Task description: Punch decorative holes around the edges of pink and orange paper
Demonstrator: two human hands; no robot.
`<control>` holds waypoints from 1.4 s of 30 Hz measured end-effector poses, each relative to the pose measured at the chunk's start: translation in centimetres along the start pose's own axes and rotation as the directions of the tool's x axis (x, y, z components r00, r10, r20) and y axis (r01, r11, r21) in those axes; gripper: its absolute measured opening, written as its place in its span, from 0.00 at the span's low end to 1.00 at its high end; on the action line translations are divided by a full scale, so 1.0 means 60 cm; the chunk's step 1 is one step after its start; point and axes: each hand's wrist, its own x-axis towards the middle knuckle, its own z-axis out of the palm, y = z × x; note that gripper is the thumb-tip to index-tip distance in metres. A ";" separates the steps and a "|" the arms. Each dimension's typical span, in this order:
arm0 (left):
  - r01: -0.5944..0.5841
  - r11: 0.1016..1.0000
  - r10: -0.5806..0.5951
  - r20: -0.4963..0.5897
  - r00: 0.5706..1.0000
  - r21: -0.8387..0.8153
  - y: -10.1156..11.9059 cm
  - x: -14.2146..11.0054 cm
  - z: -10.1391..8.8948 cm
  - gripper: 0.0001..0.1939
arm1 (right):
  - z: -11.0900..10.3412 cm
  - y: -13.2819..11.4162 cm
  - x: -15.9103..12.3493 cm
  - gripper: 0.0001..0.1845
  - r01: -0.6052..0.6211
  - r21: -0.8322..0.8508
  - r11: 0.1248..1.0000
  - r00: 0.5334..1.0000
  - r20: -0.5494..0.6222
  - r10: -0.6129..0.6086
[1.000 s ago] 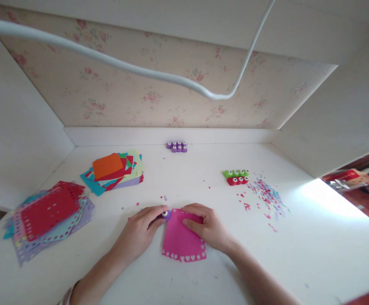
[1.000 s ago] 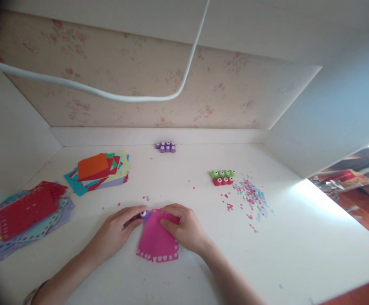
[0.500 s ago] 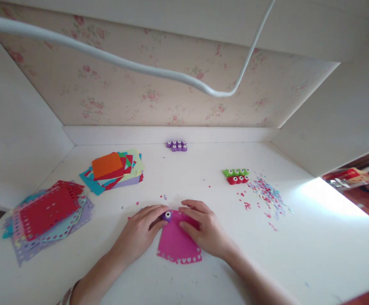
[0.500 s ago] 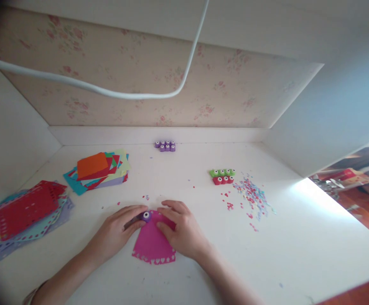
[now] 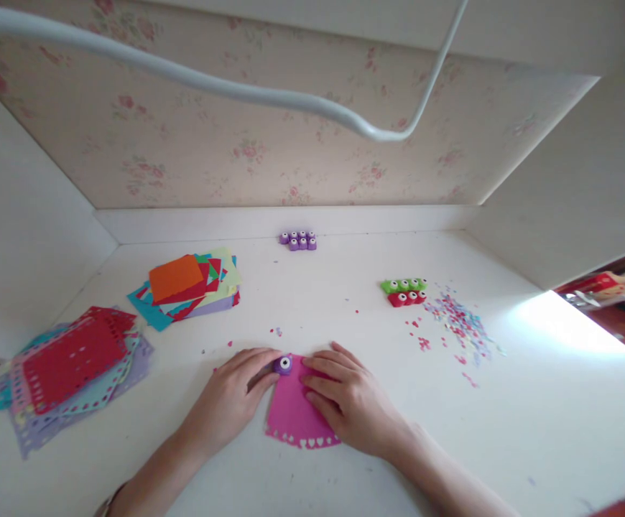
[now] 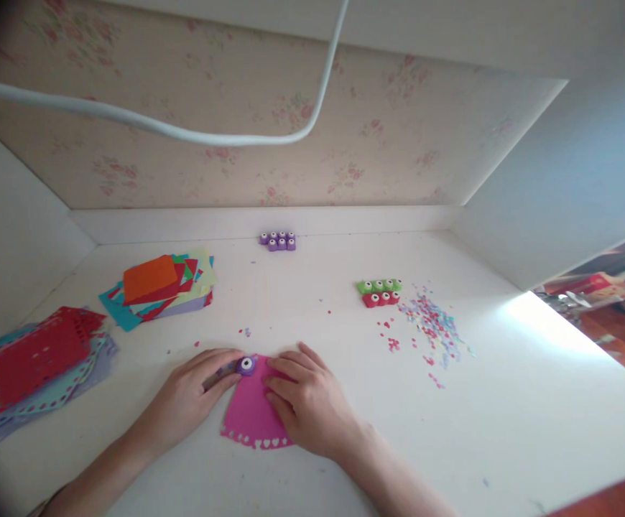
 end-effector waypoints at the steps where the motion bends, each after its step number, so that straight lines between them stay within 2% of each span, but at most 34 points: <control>1: -0.003 1.000 0.003 0.003 1.000 0.001 -0.001 0.000 0.000 0.12 | 0.000 0.000 0.000 0.14 -0.006 -0.001 1.000 1.000 0.002 0.006; 10: -0.010 1.000 0.010 -0.009 1.000 0.019 -0.004 -0.002 0.002 0.12 | 0.000 0.006 0.000 0.17 -0.014 0.016 1.000 1.000 0.020 0.014; 23: -0.006 1.000 0.005 0.028 1.000 0.027 -0.002 -0.001 0.000 0.11 | 0.004 0.005 -0.001 0.18 -0.027 0.045 0.999 1.000 0.008 0.027; 30: -0.024 1.000 0.024 0.012 1.000 0.018 0.000 0.000 -0.001 0.11 | 0.006 0.005 0.000 0.19 -0.016 0.062 0.998 1.000 -0.019 0.017; 42: -0.028 0.999 0.027 0.021 0.999 0.039 -0.001 -0.001 0.001 0.11 | 0.005 0.006 0.001 0.19 -0.014 0.047 0.999 0.999 0.032 0.013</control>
